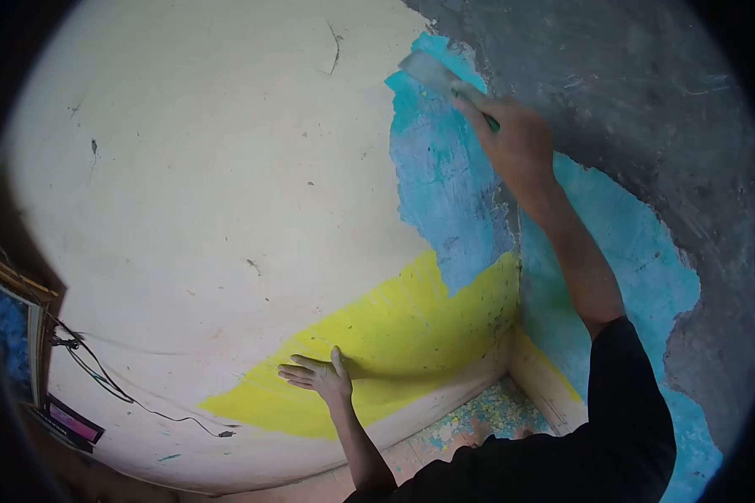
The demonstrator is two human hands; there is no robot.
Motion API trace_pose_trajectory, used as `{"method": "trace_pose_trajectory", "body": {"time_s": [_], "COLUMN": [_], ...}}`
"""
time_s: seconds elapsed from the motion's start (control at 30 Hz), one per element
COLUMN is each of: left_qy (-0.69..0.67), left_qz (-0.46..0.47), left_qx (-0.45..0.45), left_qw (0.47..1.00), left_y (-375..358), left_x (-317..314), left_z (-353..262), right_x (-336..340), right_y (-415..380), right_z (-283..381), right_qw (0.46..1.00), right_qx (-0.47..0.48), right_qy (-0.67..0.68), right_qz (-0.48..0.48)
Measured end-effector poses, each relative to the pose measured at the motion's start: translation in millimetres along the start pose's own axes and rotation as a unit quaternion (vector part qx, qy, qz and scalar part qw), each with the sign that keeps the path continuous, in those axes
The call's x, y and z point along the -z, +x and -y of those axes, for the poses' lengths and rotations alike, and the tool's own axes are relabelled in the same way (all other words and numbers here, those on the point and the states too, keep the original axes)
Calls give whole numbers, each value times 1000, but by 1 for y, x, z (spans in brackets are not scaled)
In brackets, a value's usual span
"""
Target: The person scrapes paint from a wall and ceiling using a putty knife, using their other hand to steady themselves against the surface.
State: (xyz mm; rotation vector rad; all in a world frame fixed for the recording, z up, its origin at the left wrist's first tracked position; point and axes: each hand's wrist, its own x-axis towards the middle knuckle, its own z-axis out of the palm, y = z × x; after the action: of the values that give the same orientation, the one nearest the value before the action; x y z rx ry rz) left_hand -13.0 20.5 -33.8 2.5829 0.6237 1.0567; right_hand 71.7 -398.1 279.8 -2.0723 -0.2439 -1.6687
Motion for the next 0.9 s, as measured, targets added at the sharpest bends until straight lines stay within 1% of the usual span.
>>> {"method": "trace_pose_trajectory", "body": {"time_s": [0.07, 0.17, 0.2, 0.27, 0.3, 0.37, 0.4, 0.47, 0.53, 0.6, 0.73, 0.8, 0.9], "left_qy": [-12, -31, -29, -16, -6, -10, -12, -14, -16, -26, -36, -42, -41], "left_qz": [5, 17, 20, 7, -1, -2, -5, 3, 5, 12, -3, 32, 20], "left_qx": [7, 23, 27, -3, -12, -11, -9, 0, 9, 18, 14, 37, 20], "left_qw": [1000, 999, 999, 1000, 1000, 1000, 1000, 1000, 1000, 999, 999, 998, 999], "left_y": [0, 1, 0, 0, 1, 1, 1, -1, 2, -1, -3, -1, -2], "left_x": [0, 8, 7, 3, 0, 0, -1, 0, 4, 5, 3, 8, 3], "left_z": [1, -7, -7, -1, 2, 4, 3, 1, -2, -6, -4, -9, -5], "right_x": [-2, -16, -16, -15, -16, -18, -17, -12, -7, -8, -10, -17, -11], "right_y": [-33, -120, -138, -158, -153, -129, -112, -84, -79, -89, -162, -161, -135], "right_z": [1, -11, -9, -6, -4, 4, 13, 33, 40, 40, -7, -11, -5], "right_qw": [1000, 997, 997, 996, 996, 998, 998, 993, 993, 993, 993, 992, 991], "right_qx": [13, 40, 41, 9, 10, 63, 62, 100, 100, 101, 83, 83, 105], "right_qy": [-19, -63, -61, -34, -34, -18, -22, -21, -22, -19, -66, -77, -78], "right_qz": [8, 15, 19, 76, 78, 25, 25, 63, 64, 66, 54, 48, 38]}}
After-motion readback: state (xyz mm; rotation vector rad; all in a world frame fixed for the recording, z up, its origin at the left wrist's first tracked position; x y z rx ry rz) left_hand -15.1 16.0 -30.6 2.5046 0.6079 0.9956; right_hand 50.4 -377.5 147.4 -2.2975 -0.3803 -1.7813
